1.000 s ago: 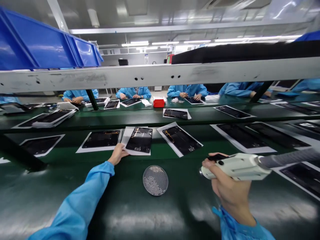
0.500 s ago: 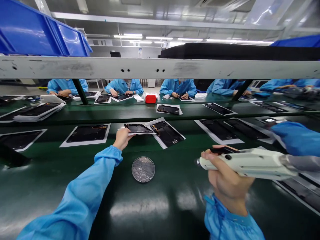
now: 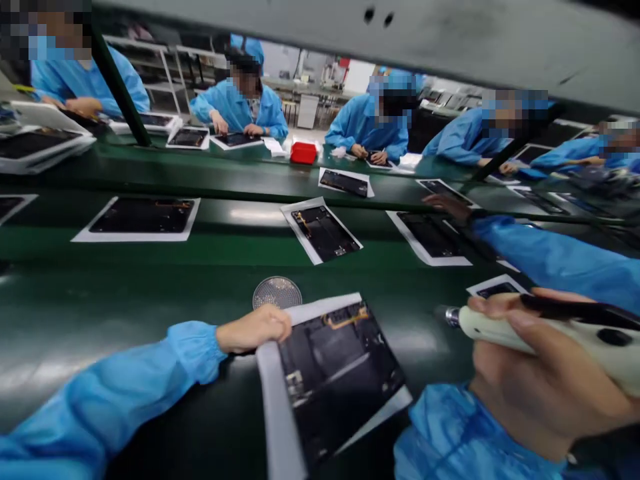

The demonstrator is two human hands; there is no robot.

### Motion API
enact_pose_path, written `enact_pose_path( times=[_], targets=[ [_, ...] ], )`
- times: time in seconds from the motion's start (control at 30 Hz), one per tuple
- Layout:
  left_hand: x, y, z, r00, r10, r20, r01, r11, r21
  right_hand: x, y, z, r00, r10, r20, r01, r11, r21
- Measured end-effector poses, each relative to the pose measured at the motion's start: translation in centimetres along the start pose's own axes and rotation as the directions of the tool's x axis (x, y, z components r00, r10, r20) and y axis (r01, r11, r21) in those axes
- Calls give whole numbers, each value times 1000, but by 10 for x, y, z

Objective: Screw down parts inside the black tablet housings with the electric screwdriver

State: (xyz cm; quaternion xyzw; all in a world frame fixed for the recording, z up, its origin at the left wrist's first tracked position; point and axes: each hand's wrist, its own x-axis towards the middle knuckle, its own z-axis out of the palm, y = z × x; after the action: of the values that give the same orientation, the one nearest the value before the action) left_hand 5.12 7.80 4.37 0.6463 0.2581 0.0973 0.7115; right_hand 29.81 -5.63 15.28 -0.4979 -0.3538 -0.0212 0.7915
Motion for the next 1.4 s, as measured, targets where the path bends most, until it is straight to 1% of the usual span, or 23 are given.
enact_pose_path(
  times=[0.03,0.07,0.1,0.13,0.17,0.2,0.23,0.27,0.3,0.33,0.37,0.4,0.43,0.5,0.57,0.67,0.73,0.87,0.97,1.07,1.2,1.27,1.4],
  targets=[
    [-13,-4,-12,997,-29,69,26,999,36,0,1,6,999,-5,-35,6,1000,19],
    [-27,-7,-23,990,-57,131,49,997,61,-1,2,13,999,20,-38,-18,999,51],
    [-40,-9,-34,979,-79,186,62,994,95,-2,5,20,998,61,-9,-60,995,80],
    [-53,-10,-41,969,-97,229,61,986,157,-5,8,28,992,118,50,-122,987,104],
    [-66,-11,-46,961,-111,252,45,966,256,-10,12,35,979,170,109,-183,976,117],
    [-78,-11,-47,963,-116,243,6,912,409,-16,17,41,965,206,161,-226,967,118],
    [-89,-12,-44,976,-100,193,-29,819,573,-24,23,47,948,237,212,-265,958,113],
    [-97,-12,-39,992,-49,115,-49,689,723,-33,30,53,927,264,265,-298,949,98],
    [-103,-14,-31,999,33,36,-48,545,837,-43,38,57,903,283,324,-323,943,76],
    [-105,-17,-21,993,119,-18,-35,426,904,-53,46,61,873,305,380,-346,937,45],
    [-104,-20,-11,981,191,-36,-31,336,941,-64,54,63,834,333,440,-368,930,-5],
    [-101,-25,-2,969,246,-23,-46,272,961,-73,61,65,804,352,479,-377,925,-46],
    [-96,-30,6,960,280,11,-78,232,970,-82,68,66,774,372,513,-386,919,-85],
    [-84,-41,16,943,324,78,-146,194,970,-95,79,66,735,400,547,-391,910,-140],
    [-75,-50,18,926,364,102,-175,174,969,-102,85,66,714,417,562,-392,904,-173],
    [-69,-58,14,916,383,119,-196,170,966,-104,87,67,705,429,564,-391,899,-196],
    [-68,-61,11,906,407,115,-206,187,960,-104,86,68,705,440,556,-403,894,-196],
    [-67,-63,13,883,468,33,-193,298,935,-104,85,70,701,466,541,-436,879,-193],
    [-67,-64,18,874,485,-29,-180,378,908,-105,85,70,701,482,526,-442,872,-209],
    [-67,-65,20,868,491,-76,-161,422,892,-105,86,70,706,487,515,-438,871,-224],
    [-66,-65,21,863,496,-91,-143,413,899,-105,84,72,702,496,510,-438,866,-240],
    [-65,-64,22,863,497,-88,-138,400,906,-105,83,74,706,490,511,-440,869,-226],
    [-65,-62,23,867,490,-90,-125,389,913,-105,82,76,696,498,517,-470,861,-195]
  ],
)
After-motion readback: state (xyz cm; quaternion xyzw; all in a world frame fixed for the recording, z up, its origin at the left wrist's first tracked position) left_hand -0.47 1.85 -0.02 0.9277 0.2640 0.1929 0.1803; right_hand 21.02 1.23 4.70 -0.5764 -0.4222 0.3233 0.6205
